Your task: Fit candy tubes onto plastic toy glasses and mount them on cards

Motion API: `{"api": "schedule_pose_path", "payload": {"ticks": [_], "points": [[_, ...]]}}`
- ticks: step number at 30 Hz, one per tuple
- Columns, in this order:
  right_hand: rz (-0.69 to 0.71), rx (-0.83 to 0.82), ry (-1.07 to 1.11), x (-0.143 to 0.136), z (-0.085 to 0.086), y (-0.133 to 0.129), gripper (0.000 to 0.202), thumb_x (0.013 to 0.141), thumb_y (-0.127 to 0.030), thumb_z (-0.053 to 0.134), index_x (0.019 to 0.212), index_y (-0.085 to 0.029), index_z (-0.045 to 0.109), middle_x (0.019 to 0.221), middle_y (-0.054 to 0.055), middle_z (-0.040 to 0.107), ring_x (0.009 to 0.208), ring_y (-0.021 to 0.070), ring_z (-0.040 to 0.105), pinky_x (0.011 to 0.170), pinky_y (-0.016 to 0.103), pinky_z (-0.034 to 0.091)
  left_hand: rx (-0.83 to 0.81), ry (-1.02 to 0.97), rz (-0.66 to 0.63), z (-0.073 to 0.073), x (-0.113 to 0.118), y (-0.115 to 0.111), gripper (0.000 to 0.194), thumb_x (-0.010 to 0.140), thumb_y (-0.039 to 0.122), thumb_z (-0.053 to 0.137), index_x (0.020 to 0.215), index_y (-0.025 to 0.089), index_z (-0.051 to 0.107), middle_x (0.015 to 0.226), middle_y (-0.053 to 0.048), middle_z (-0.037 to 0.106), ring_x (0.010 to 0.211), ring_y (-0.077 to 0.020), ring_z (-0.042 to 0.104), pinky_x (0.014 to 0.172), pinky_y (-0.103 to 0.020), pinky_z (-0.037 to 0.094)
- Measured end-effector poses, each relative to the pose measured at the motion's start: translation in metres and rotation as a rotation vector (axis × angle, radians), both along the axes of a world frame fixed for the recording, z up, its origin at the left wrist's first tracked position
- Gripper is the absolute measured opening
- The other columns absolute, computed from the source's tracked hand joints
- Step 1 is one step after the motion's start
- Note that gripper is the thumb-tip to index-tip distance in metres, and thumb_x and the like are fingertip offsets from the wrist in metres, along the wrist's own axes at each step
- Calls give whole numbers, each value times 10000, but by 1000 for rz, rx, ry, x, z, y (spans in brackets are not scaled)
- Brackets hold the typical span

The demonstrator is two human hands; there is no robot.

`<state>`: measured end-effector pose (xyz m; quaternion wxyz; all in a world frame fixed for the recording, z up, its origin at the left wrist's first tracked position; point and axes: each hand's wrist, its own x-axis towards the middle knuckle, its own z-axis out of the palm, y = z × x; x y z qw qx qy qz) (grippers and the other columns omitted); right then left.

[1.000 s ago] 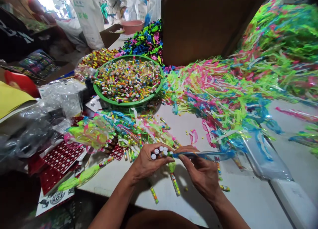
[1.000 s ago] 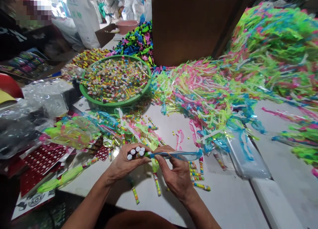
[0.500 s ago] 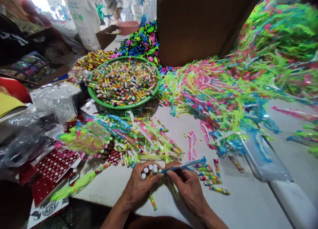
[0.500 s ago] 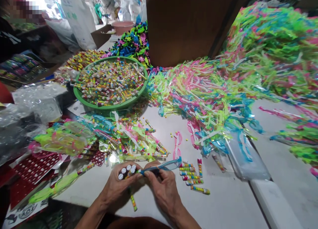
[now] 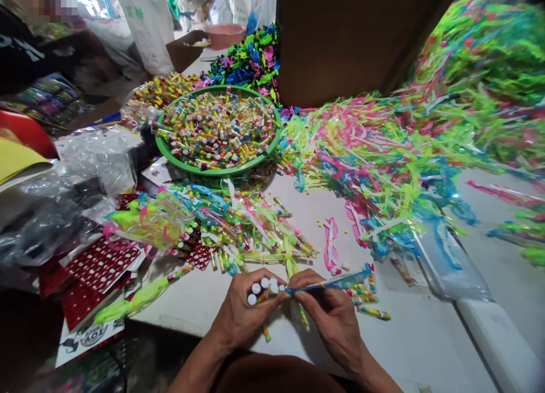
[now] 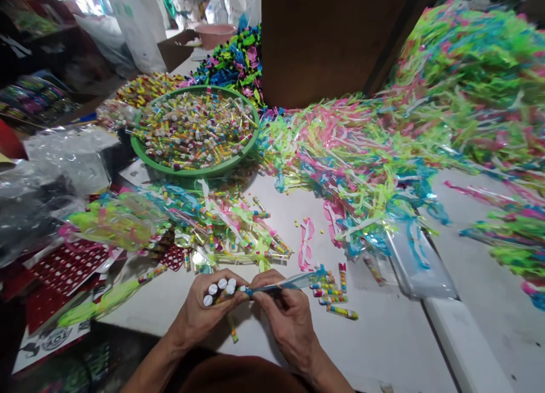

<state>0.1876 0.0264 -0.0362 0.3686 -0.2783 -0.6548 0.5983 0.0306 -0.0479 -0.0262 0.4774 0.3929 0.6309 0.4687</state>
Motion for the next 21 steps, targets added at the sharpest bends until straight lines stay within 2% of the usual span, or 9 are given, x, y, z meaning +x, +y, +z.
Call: {"api": "schedule_pose_path", "payload": {"ticks": [2, 4, 8, 12, 15, 17, 19, 21], "points": [[-13, 7, 7, 1, -2, -3, 106, 880, -176, 602, 847, -213, 696, 828, 27, 662, 794, 160, 628, 707, 226, 517, 14, 46, -20, 2, 2, -4, 269, 774, 392, 690, 766, 125, 669, 590, 12, 546, 539, -97, 423, 504, -211, 325], [-46, 23, -17, 1, -9, -7, 112, 888, -183, 587, 834, -203, 683, 816, 35, 657, 782, 171, 626, 703, 251, 515, -10, 34, -7, -2, 5, -6, 284, 793, 405, 667, 746, 126, 652, 586, 13, 538, 537, -94, 413, 496, -208, 318], [-92, 10, -141, -2, -26, -11, 176, 891, -255, 552, 776, -172, 656, 767, 58, 649, 727, 192, 609, 665, 298, 506, -92, -98, 110, -21, 15, -7, 334, 788, 459, 669, 709, 140, 611, 593, 20, 530, 547, -93, 426, 493, -196, 341], [-108, -135, -169, -6, -27, -2, 206, 850, -314, 580, 717, -162, 626, 700, 36, 620, 663, 168, 568, 631, 281, 483, -132, -147, 228, -33, 21, -3, 325, 759, 471, 704, 745, 151, 646, 661, -7, 616, 609, -128, 534, 536, -204, 435], [-81, -288, -29, -13, -19, 4, 160, 827, -320, 614, 770, -170, 608, 704, 7, 597, 656, 147, 563, 598, 248, 474, -110, -120, 242, -27, 22, 2, 330, 712, 466, 749, 751, 145, 682, 722, -45, 684, 679, -171, 611, 572, -215, 491], [-108, -324, 52, -16, -13, 5, 129, 828, -306, 626, 857, -181, 609, 724, -6, 601, 645, 138, 579, 586, 239, 481, -105, -134, 317, -18, 20, 8, 336, 670, 451, 790, 757, 142, 692, 696, -42, 692, 659, -170, 627, 559, -205, 506], [-164, -250, 62, -16, -9, 6, 154, 853, -287, 609, 977, -195, 612, 825, 12, 638, 667, 143, 613, 611, 255, 504, -71, -201, 504, -5, 13, 19, 338, 642, 438, 816, 735, 143, 682, 629, -14, 669, 550, -122, 586, 477, -166, 474], [-217, -44, -35, -9, -8, 11, 156, 892, -265, 566, 1025, -204, 620, 915, 39, 665, 723, 159, 639, 669, 286, 521, 39, -336, 680, 8, 3, 33, 339, 653, 444, 807, 707, 144, 658, 625, 7, 662, 428, -55, 475, 361, -120, 369]]}}
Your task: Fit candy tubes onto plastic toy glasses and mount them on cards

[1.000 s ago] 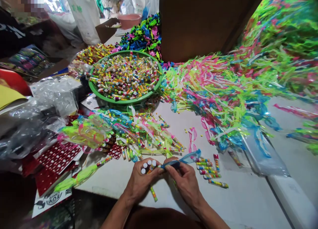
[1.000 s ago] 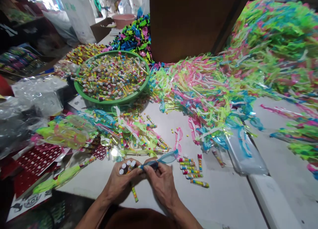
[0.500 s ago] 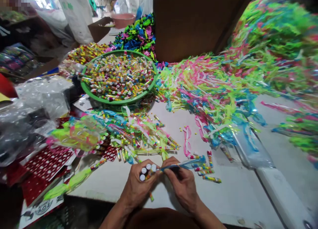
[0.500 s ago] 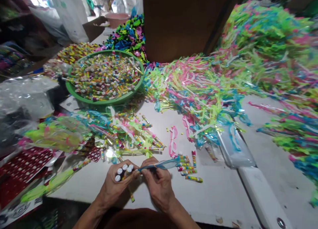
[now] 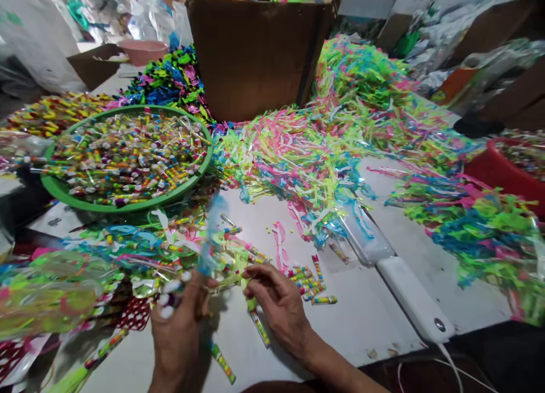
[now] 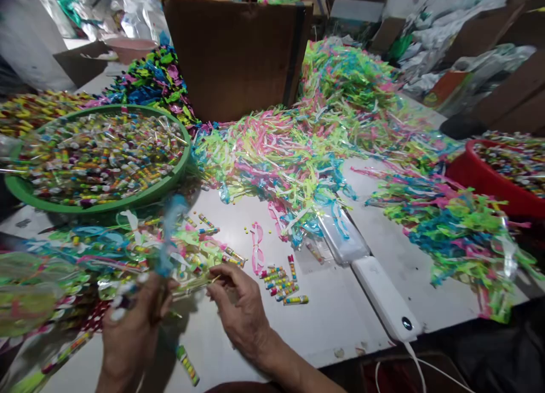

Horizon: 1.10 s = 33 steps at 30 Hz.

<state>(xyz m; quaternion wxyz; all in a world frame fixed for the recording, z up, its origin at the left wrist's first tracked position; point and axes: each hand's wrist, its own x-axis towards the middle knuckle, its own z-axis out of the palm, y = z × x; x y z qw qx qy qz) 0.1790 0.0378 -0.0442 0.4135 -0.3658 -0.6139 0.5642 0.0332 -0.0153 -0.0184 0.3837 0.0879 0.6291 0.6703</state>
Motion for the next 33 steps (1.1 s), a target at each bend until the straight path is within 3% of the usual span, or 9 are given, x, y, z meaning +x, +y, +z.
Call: {"api": "schedule_pose_path", "payload": {"ticks": [5, 12, 15, 18, 21, 24, 26, 30, 33], "points": [[-153, 540, -665, 31, -11, 39, 194, 947, -214, 422, 921, -174, 610, 863, 71, 677, 816, 197, 639, 750, 316, 515, 222, -315, 56, 19, -28, 29, 308, 705, 377, 760, 902, 153, 681, 875, -15, 710, 395, -31, 437, 261, -109, 280], [-275, 531, -1110, 26, -34, 98, 249, 847, -293, 671, 980, -109, 569, 896, 146, 636, 824, 293, 613, 677, 355, 472, 159, -342, 159, 21, -39, 29, 112, 824, 183, 570, 856, 123, 658, 903, -76, 720, 553, -103, 610, 320, -123, 353], [-217, 521, -1224, 19, -41, 104, 76, 839, -178, 646, 864, -135, 588, 856, 131, 640, 818, 285, 612, 673, 332, 445, 59, -49, 191, 19, -48, 20, 177, 758, 306, 660, 853, 157, 653, 883, -57, 724, 527, -129, 605, 305, -159, 324], [-160, 531, -1284, 19, -41, 109, 57, 841, -94, 560, 821, -135, 594, 835, 127, 635, 800, 267, 609, 675, 320, 429, -278, 469, 108, 12, -57, 10, 324, 708, 445, 700, 892, 180, 683, 656, -25, 689, 420, -146, 521, 337, -223, 343], [-106, 555, -1279, 22, -30, 116, 95, 820, -79, 528, 779, -143, 584, 788, 114, 623, 731, 253, 602, 633, 314, 422, -459, 913, 41, 6, -65, 3, 246, 749, 404, 642, 823, 177, 701, 607, -43, 665, 526, -198, 582, 480, -275, 414], [-80, 604, -1192, 20, -8, 117, 140, 856, -101, 442, 794, -155, 555, 774, 105, 602, 702, 239, 588, 633, 321, 436, -464, 1114, 97, 12, -64, -2, 140, 757, 291, 613, 795, 182, 690, 694, -63, 685, 644, -220, 622, 602, -300, 435], [-14, 685, -1010, 15, 8, 109, 166, 884, -118, 386, 826, -164, 534, 794, 99, 588, 723, 228, 583, 668, 324, 455, -400, 1025, 44, 20, -57, -3, 149, 772, 293, 625, 864, 189, 680, 716, -49, 684, 642, -198, 617, 619, -285, 446], [298, 774, -491, 6, 35, 75, 226, 917, -135, 372, 1087, -166, 517, 864, 70, 619, 726, 195, 593, 634, 289, 479, -170, 522, -272, 21, -32, -3, 286, 803, 418, 653, 971, 191, 605, 662, -9, 669, 517, -131, 547, 487, -216, 413], [438, 747, -428, 2, 45, 51, 311, 899, -93, 359, 1169, -167, 493, 853, 56, 635, 737, 186, 589, 654, 284, 487, -77, 199, -425, 12, -18, -8, 320, 806, 438, 660, 972, 175, 585, 708, -19, 686, 442, -85, 474, 408, -184, 349]]}}
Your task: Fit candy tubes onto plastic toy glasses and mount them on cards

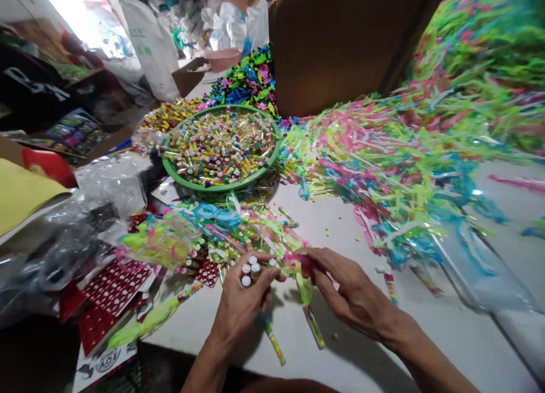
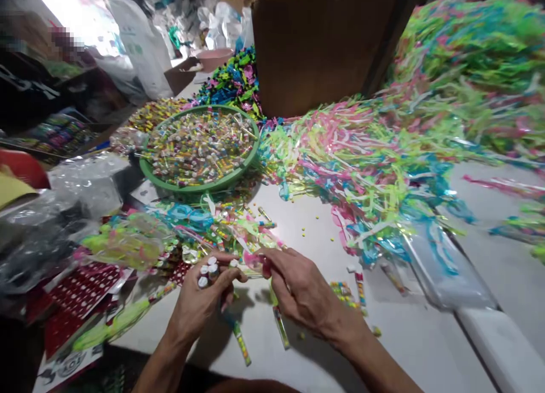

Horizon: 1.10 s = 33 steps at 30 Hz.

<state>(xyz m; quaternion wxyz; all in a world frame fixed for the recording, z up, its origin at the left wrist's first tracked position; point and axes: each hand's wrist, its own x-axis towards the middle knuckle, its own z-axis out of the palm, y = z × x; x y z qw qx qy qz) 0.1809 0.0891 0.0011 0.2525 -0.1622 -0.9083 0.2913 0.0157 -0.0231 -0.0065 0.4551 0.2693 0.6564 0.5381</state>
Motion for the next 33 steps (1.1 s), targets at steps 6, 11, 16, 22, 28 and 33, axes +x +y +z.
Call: {"api": "schedule_pose_path", "payload": {"ticks": [6, 11, 16, 22, 28, 33], "points": [[79, 73, -128, 0, -4, -10, 241, 1009, -200, 338, 928, -171, 563, 793, 52, 643, 675, 181, 558, 782, 378, 441, 38, -32, -80, -8, 5, -6, 264, 776, 395, 723, 907, 168, 688, 733, -2, 670, 519, -56, 460, 478, -167, 350], [133, 119, -141, 6, -5, -4, 245, 1016, -185, 336, 943, -174, 570, 787, 28, 644, 700, 165, 584, 917, 419, 369, 30, -66, -171, -8, 8, -2, 310, 823, 400, 676, 1045, 185, 656, 765, -18, 702, 609, -96, 555, 565, -194, 408], [128, 206, -265, 13, -2, 2, 340, 899, -42, 324, 1109, -166, 560, 790, 39, 620, 722, 194, 585, 956, 475, 309, 33, 62, -249, -9, 9, 3, 260, 844, 386, 644, 990, 173, 673, 832, -42, 716, 715, -149, 622, 639, -230, 458], [149, 281, -333, 20, -1, 7, 388, 786, 9, 350, 1024, -180, 591, 730, 19, 598, 676, 198, 558, 1009, 511, 236, 39, 239, -289, -12, 9, 6, 237, 832, 383, 647, 963, 200, 721, 859, -26, 716, 717, -148, 609, 636, -225, 458], [145, 289, -357, 21, -1, 4, 358, 816, -17, 360, 1056, -177, 574, 736, 24, 607, 665, 200, 554, 1002, 509, 262, 40, 235, -267, -19, 8, 4, 220, 824, 352, 659, 971, 205, 728, 879, -30, 726, 786, -164, 644, 678, -226, 490], [147, 297, -379, 18, 3, 0, 320, 792, -23, 376, 987, -182, 574, 721, 24, 597, 656, 205, 548, 985, 505, 278, 41, 219, -253, -20, 10, 1, 233, 838, 366, 640, 973, 197, 726, 859, -33, 727, 774, -168, 650, 665, -231, 500]]}}
